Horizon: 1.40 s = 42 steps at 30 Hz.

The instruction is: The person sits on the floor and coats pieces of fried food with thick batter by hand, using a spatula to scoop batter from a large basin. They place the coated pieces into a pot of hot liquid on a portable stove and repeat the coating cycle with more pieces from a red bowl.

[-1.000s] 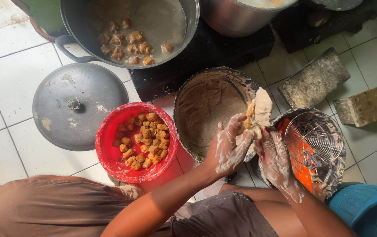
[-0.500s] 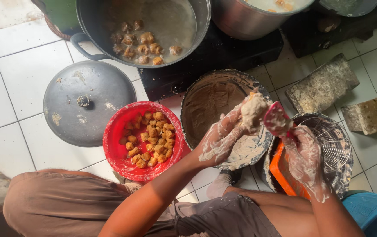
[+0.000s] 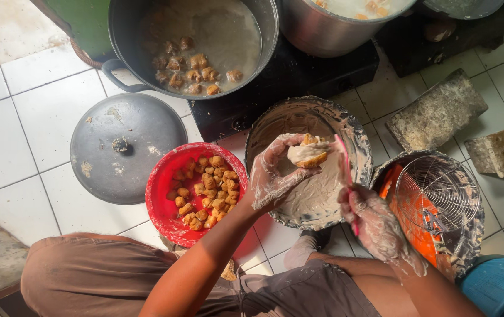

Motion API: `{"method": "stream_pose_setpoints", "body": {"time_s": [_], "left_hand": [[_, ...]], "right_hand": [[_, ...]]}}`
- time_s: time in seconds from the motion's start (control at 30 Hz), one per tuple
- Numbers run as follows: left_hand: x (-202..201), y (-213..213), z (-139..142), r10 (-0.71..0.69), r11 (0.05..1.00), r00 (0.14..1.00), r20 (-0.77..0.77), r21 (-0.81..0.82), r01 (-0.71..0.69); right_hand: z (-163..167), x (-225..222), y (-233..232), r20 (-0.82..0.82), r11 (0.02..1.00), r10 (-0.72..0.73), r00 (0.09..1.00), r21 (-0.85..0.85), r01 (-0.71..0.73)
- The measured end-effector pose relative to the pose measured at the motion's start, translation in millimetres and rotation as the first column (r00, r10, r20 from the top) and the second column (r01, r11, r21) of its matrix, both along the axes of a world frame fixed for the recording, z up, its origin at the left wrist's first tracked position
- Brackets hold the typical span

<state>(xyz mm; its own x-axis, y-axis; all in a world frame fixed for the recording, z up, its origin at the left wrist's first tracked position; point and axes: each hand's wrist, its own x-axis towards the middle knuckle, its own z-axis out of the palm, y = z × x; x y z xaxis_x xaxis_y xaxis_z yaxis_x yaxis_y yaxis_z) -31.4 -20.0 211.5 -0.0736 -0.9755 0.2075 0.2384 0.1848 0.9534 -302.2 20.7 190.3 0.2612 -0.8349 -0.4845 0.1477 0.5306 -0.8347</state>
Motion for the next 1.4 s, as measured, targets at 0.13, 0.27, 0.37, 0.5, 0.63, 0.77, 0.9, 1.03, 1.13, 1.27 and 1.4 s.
{"method": "stream_pose_setpoints", "body": {"time_s": [0.13, 0.27, 0.37, 0.5, 0.63, 0.77, 0.9, 1.03, 1.13, 1.27, 1.4], "left_hand": [[10.3, -1.6, -5.9, 0.176, 0.969, 0.932, 0.316, -0.221, -0.108], [33.7, -22.8, -31.1, 0.204, 0.964, 0.885, 0.418, -0.245, -0.107], [69.9, -58.8, -64.0, 0.192, 0.981, 0.765, 0.615, -0.121, -0.149], [134.1, -115.5, -102.1, 0.352, 0.936, 0.540, 0.765, -0.273, -0.222], [175.6, -164.7, -102.4, 0.467, 0.878, 0.357, 0.809, -0.377, -0.294], [184.4, -153.5, -102.1, 0.516, 0.855, 0.534, 0.670, -0.367, -0.366], [173.9, -84.3, -145.7, 0.441, 0.896, 0.734, 0.516, -0.308, -0.321], [146.4, -15.1, -215.5, 0.403, 0.903, 0.759, 0.511, -0.086, -0.422], [137.4, 37.3, -263.3, 0.081, 0.865, 0.536, 0.840, 0.208, -0.457], [148.4, 91.6, -317.0, -0.613, 0.608, 0.306, 0.728, 0.682, -0.405], [153.4, 108.2, -345.1, -0.412, 0.796, 0.180, 0.893, 0.450, -0.405]], "right_hand": [[-18.8, 6.0, 4.0, -0.084, 0.983, 0.115, 0.990, 0.156, -0.101], [-28.9, -1.1, -9.5, -0.228, 0.991, 0.121, 0.966, 0.088, -0.103], [-17.3, -21.4, -15.9, -0.172, 0.999, 0.024, 0.985, 0.046, -0.016], [1.3, -28.6, -18.1, -0.202, 0.989, -0.083, 0.976, 0.101, 0.105], [12.8, -14.3, -15.1, -0.201, 0.972, -0.149, 0.968, 0.149, 0.180], [-2.7, -18.2, -20.7, -0.317, 0.984, -0.045, 0.948, 0.148, 0.096], [-74.4, -45.2, -57.1, -0.404, 0.977, 0.177, 0.898, 0.183, -0.110], [-172.3, -53.5, -92.6, -0.441, 0.962, 0.197, 0.876, 0.260, -0.086], [-219.6, -42.5, -105.9, -0.498, 0.964, 0.076, 0.864, 0.259, 0.064], [-263.6, 3.6, -90.4, -0.515, 0.937, -0.034, 0.856, 0.282, 0.207], [-294.6, 40.6, -81.1, -0.459, 0.911, -0.121, 0.880, 0.301, 0.283]]}}
